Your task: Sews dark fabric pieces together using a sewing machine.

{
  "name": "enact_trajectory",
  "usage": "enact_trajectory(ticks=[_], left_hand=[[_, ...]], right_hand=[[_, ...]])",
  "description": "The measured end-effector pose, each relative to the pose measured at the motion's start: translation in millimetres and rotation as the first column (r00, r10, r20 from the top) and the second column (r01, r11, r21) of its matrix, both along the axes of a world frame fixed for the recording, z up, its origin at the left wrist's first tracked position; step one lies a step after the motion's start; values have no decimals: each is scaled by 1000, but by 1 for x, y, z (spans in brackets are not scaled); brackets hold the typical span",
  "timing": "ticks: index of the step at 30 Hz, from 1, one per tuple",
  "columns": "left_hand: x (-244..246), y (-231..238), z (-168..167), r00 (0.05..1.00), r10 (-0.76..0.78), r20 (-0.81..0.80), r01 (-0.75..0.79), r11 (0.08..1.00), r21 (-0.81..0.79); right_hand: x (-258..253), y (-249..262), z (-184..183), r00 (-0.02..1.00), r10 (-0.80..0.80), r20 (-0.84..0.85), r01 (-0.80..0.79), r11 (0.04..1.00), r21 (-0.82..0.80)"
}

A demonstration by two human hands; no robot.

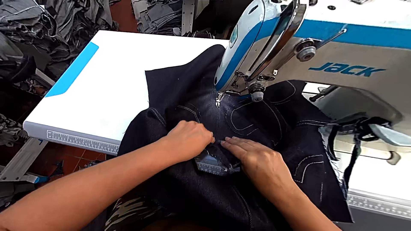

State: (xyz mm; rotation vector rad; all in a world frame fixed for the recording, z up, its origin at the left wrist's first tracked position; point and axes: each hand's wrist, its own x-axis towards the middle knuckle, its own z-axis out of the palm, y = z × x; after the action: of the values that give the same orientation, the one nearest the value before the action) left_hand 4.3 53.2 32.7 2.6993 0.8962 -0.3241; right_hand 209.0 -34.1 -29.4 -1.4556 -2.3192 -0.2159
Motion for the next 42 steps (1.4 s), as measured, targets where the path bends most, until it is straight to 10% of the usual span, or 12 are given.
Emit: enact_trajectory(ticks=[27,34,38,42], left_hand=[[17,100,-6,990,-126,64,112,977,183],[0,97,-33,499,-777,384,367,590,719],[-8,94,-20,669,-413,618,56,857,513],[5,89,0,828,-21,560,-190,930,316]], right_hand=[[24,105,13,996,-83,-22,79,986,-146],[45,104,1,902,430,-48,-421,898,125],[44,104,1,943,300,-145,-282,950,132],[33,104,2,977,55,-204,-26,990,142]])
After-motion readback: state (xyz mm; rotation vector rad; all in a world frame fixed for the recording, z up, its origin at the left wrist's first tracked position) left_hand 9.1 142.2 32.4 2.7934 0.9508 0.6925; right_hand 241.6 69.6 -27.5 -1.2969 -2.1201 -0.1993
